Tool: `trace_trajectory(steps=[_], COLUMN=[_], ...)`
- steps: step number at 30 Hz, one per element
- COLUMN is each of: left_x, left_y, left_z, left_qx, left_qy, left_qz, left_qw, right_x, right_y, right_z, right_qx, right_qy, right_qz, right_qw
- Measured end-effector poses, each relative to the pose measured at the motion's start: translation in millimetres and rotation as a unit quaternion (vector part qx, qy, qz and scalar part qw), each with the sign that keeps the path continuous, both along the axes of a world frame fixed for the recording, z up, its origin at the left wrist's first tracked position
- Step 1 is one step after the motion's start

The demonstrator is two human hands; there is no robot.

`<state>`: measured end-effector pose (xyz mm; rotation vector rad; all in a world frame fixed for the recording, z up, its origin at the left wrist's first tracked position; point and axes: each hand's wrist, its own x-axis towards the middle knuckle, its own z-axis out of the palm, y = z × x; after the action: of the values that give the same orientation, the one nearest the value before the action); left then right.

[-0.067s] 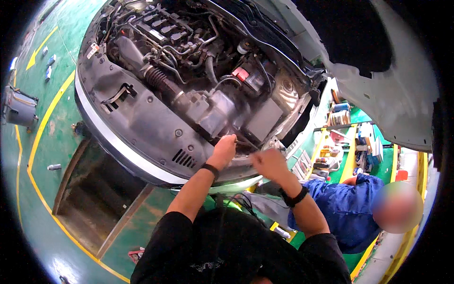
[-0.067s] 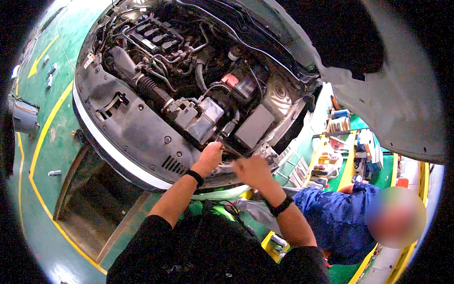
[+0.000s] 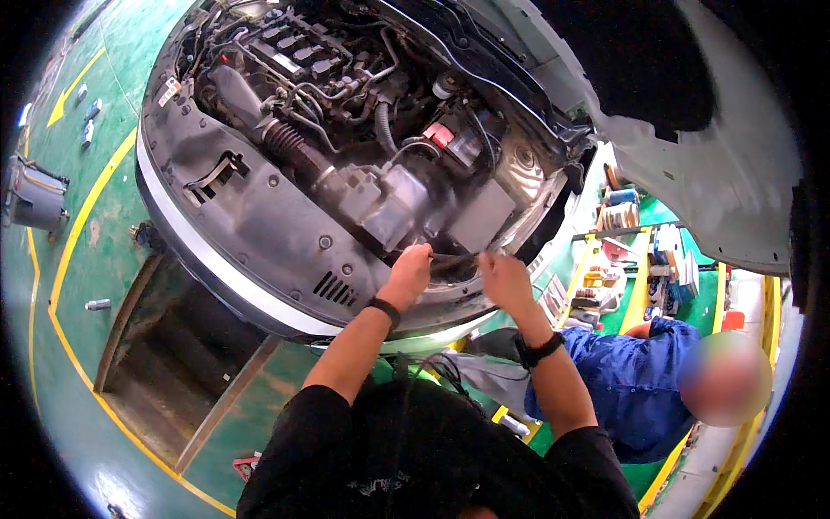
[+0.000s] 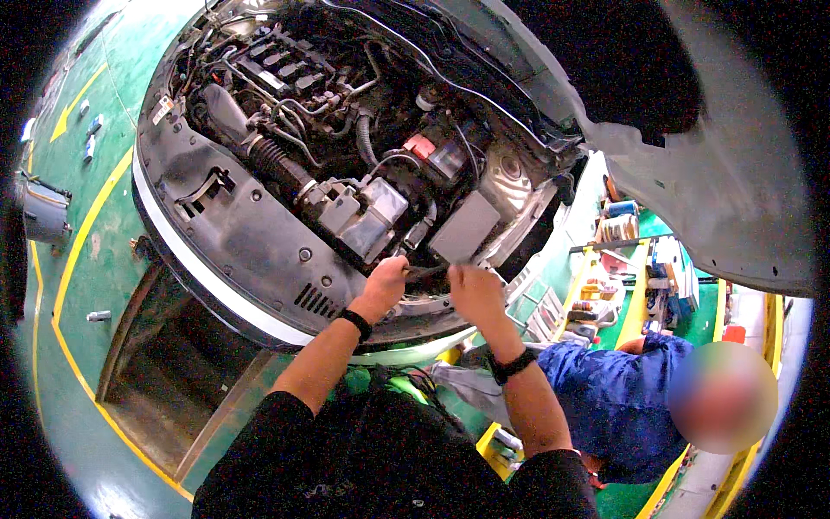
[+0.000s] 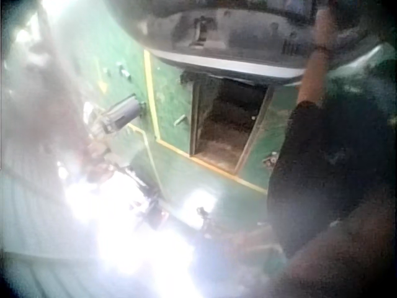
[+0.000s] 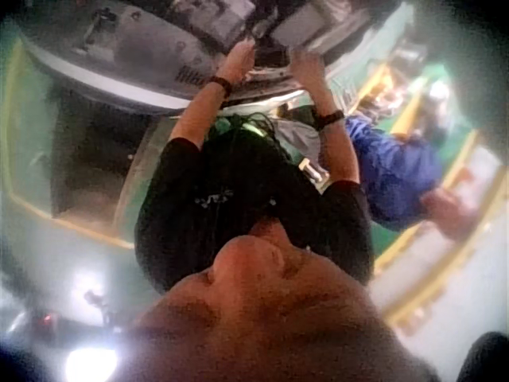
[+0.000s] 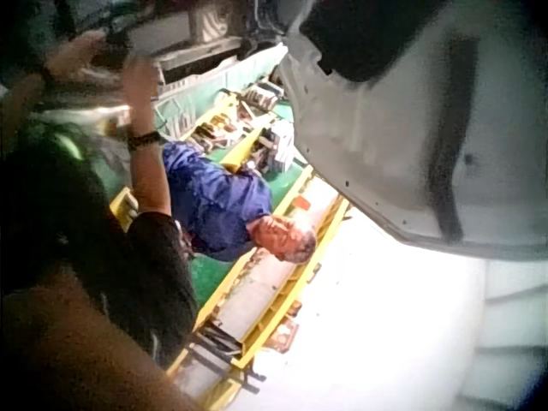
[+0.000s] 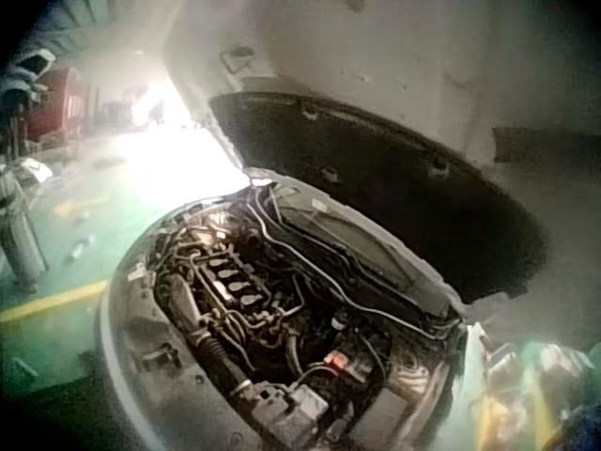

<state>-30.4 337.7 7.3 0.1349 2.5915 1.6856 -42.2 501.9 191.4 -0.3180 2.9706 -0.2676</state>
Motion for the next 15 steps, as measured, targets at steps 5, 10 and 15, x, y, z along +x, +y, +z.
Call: trace_trajectory(steps=[5, 10, 15], left_x=[-4.8, -7.7, -12.5], left_y=[5.4, -21.8, -13.7], left_z=[-17.0, 30.4, 6.1], left_qx=[-0.008, 0.027, 0.021], left_qy=[0.034, -0.021, 0.001], left_qz=[-0.001, 0.048, 0.038], left_qw=[0.999, 0.998, 0.999], right_x=[-39.4, 1.6, -20.4], right_y=[-71.1, -86.5, -24.2], right_z=[3.2, 51.8, 3.5], right_qx=[-0.151, -0.026, -0.106], right_qy=[0.074, -0.306, 0.031], right_qz=[0.011, 0.2, -0.004], right_qw=[0.986, 0.93, 0.994])
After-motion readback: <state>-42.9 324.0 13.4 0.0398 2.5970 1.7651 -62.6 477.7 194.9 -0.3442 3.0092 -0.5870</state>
